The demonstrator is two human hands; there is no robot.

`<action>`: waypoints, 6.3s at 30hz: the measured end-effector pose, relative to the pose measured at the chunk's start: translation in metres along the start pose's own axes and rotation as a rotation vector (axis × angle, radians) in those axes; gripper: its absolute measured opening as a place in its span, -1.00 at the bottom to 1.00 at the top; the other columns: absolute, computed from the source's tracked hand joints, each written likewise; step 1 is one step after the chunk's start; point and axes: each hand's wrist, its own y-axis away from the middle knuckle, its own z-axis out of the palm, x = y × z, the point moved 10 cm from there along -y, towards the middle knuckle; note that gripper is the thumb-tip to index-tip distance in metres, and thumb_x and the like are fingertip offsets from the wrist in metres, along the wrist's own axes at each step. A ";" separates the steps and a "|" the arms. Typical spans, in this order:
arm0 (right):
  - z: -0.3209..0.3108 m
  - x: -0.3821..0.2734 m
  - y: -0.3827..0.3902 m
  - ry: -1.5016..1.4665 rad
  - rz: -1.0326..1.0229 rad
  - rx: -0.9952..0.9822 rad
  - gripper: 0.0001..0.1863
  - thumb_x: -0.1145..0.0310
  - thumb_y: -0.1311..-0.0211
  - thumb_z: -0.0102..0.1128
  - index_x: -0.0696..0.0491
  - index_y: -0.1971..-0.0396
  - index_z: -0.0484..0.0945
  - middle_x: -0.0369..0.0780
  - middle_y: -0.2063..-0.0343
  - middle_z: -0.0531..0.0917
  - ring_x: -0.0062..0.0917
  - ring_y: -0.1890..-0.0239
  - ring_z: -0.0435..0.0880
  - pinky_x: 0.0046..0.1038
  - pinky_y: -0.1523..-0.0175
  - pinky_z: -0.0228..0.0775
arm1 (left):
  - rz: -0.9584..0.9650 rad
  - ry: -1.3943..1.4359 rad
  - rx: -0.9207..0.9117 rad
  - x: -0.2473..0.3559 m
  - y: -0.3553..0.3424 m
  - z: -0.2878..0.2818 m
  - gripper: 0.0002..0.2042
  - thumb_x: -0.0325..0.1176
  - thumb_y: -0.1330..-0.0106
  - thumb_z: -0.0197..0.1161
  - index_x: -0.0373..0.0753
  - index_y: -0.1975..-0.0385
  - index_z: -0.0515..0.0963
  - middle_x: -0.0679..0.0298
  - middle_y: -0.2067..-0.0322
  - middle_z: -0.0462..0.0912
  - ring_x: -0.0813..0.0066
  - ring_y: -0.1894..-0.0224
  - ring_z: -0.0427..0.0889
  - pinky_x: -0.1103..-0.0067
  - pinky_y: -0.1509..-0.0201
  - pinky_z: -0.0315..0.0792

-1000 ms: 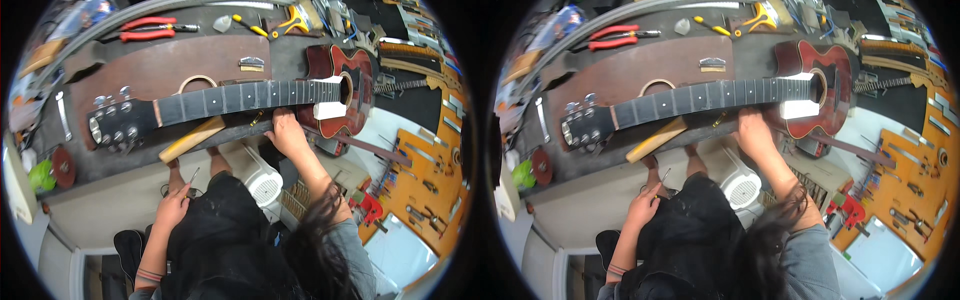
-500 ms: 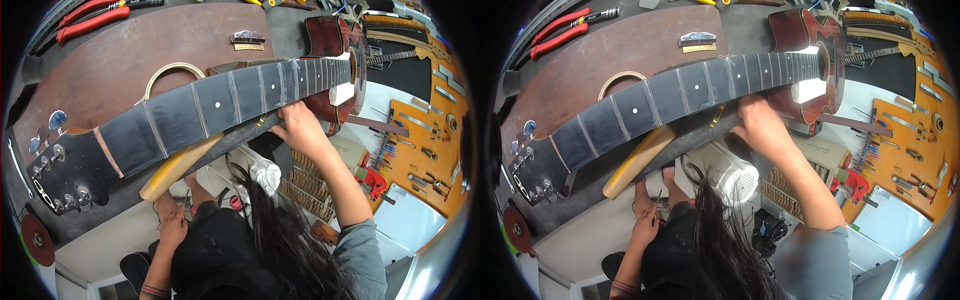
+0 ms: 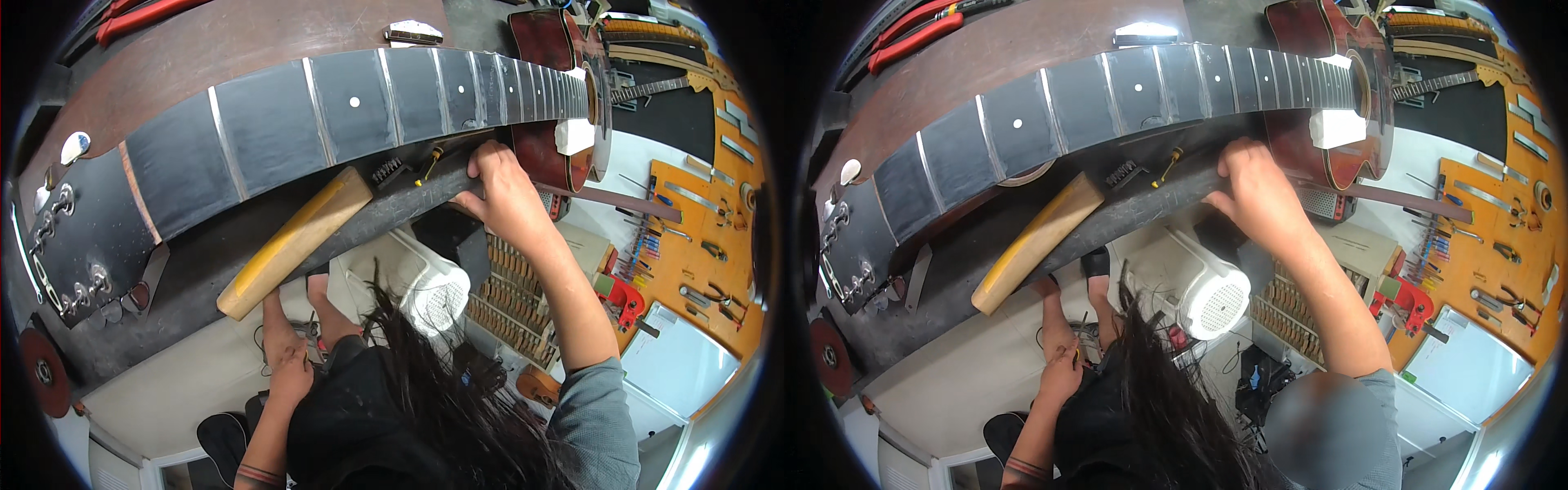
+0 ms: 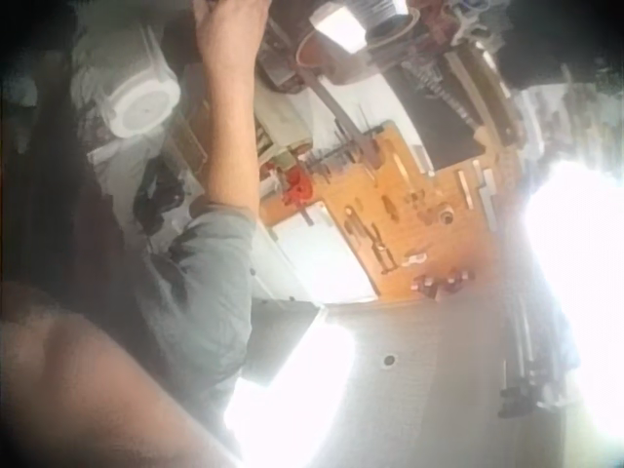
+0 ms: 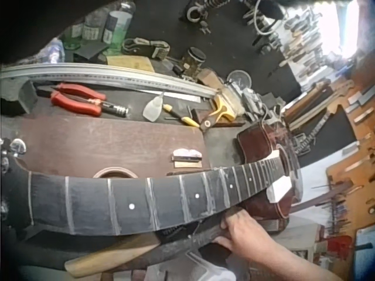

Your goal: The person uses a metal file to smooth the edges of the frets on a guitar neck. They repeatedly file the frets and occasionally use a brush to clear away debris from the fretboard.

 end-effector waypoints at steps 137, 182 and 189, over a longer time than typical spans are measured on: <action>-0.159 0.123 -0.008 -0.264 -0.637 0.206 -0.34 0.64 -0.49 0.05 0.16 -0.58 0.39 0.05 -0.60 0.37 0.01 -0.71 0.26 0.03 -0.75 0.13 | -0.338 -0.082 1.696 0.359 0.265 -0.406 -0.55 -0.25 -0.48 0.29 -0.04 -0.35 0.73 -0.10 0.19 0.87 -0.12 0.14 0.87 0.05 -0.02 0.73; -0.037 -0.053 -0.026 0.022 -0.797 0.083 -0.83 0.39 -0.37 0.27 0.02 0.09 0.66 -0.18 0.06 0.74 -0.31 0.07 0.86 -0.28 0.11 0.78 | -0.194 -0.183 1.453 0.365 0.155 -0.491 -0.75 -0.51 -0.49 0.22 -0.22 -0.05 0.77 0.01 -0.21 0.63 -0.13 -0.18 0.76 0.05 -0.28 0.63; -0.081 -0.057 0.017 -0.113 -1.030 0.195 -0.76 0.37 -0.31 0.32 -0.02 0.05 0.59 -0.22 0.14 0.66 -0.31 0.07 0.77 -0.23 0.06 0.70 | 0.310 0.146 1.664 0.402 0.213 -0.371 -0.86 -0.53 -0.51 0.28 -0.35 0.05 0.72 0.04 0.12 0.75 0.02 0.06 0.77 0.29 -0.06 0.62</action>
